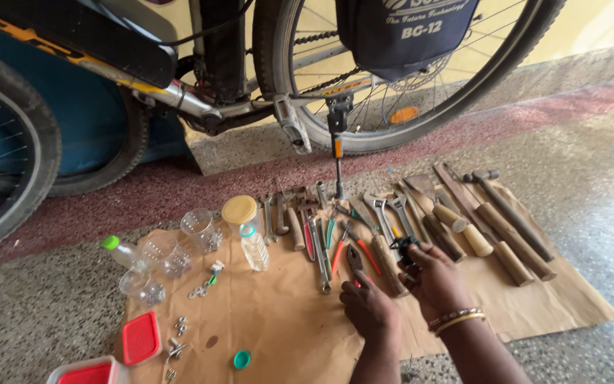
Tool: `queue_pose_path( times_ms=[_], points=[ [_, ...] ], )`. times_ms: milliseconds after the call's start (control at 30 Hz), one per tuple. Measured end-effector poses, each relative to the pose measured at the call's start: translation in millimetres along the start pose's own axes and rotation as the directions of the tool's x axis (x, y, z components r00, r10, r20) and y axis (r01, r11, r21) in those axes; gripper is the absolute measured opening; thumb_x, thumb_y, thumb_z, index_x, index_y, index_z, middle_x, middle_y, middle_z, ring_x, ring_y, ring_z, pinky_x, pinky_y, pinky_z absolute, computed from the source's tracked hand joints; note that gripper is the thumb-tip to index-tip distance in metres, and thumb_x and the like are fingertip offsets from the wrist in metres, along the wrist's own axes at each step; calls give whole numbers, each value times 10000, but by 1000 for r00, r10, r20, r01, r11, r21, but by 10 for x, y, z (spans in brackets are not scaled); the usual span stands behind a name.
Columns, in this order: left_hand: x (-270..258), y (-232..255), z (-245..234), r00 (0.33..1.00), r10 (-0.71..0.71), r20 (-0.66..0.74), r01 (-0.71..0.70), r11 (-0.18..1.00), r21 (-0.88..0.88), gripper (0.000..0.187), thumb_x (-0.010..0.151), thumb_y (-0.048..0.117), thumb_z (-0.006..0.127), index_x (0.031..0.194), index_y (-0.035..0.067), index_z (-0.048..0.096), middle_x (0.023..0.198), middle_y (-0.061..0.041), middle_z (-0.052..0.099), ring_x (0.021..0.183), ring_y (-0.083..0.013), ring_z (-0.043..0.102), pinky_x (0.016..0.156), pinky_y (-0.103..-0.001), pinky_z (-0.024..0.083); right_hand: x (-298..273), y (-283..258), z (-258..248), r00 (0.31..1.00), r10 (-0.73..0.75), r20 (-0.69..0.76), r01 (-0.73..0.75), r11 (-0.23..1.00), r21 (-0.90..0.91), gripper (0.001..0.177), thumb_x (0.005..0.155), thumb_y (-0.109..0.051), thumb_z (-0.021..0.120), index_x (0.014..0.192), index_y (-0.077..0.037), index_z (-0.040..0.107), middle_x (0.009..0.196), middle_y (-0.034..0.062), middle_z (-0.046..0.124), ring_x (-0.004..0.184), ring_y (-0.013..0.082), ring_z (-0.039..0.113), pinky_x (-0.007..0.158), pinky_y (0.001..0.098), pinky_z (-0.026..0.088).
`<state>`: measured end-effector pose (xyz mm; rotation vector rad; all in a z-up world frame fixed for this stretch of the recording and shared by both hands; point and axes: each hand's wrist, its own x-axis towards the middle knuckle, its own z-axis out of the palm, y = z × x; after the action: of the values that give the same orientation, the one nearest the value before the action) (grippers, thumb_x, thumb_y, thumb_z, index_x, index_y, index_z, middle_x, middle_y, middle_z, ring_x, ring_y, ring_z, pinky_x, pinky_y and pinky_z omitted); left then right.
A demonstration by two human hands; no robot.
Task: The person is repairing a bicycle using various tools. They use pliers to manipulate a small metal part and a pipe wrench to adjust a component on the bicycle frame.
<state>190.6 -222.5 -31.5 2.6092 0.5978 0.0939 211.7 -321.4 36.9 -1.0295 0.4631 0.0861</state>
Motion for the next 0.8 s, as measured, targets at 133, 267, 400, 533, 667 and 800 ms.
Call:
queue_pose_path(
  times_ms=[133,267,400,533,667,800],
  points=[
    [-86,-27,-109,995,71,-68,-75,996,-50,680,801,148,730,1386,25,408,1151,-230,514,1025,-378,568,818,-448,547,26,116,9,998,-24,56,24,1000,7,120,976,-130,625,1047,-35,642,897,91,653,758,181,619,677,340,532],
    [-11,-59,-249,996,74,-42,-77,995,-65,730,783,254,777,1394,43,438,1220,-225,525,1063,-391,568,829,-490,524,-6,154,38,1000,0,29,-2,999,47,119,960,-106,614,1051,-31,633,910,75,689,773,165,655,688,312,543],
    [570,-227,-389,982,100,-163,-111,992,-59,393,887,335,711,1156,65,616,1100,-155,619,1061,-355,615,902,-506,508,21,196,57,999,-36,28,37,999,-19,130,974,-119,627,1066,-36,665,870,57,669,732,146,603,658,302,508],
    [1416,-372,-373,972,112,-206,-125,991,-54,302,924,247,584,1139,46,648,1136,-184,671,1060,-366,649,896,-488,531,43,293,113,999,-4,42,6,998,-56,140,978,-131,625,1054,-20,663,843,69,655,692,163,580,653,314,505],
    [2163,-384,-203,996,-53,70,65,982,-180,448,1123,268,290,1150,33,670,1182,-191,700,1073,-338,692,943,-462,547,32,318,86,999,32,11,-31,996,-84,150,978,-136,609,1054,-17,662,878,58,661,725,137,593,711,314,530],
    [2590,-327,-75,985,-20,-171,-15,979,-203,481,1059,278,268,1237,0,617,1178,-229,684,1034,-368,688,897,-464,556,120,374,46,999,-3,38,7,995,-97,126,992,-142,621,1032,-22,617,879,58,640,739,151,614,732,341,554]
  ],
)
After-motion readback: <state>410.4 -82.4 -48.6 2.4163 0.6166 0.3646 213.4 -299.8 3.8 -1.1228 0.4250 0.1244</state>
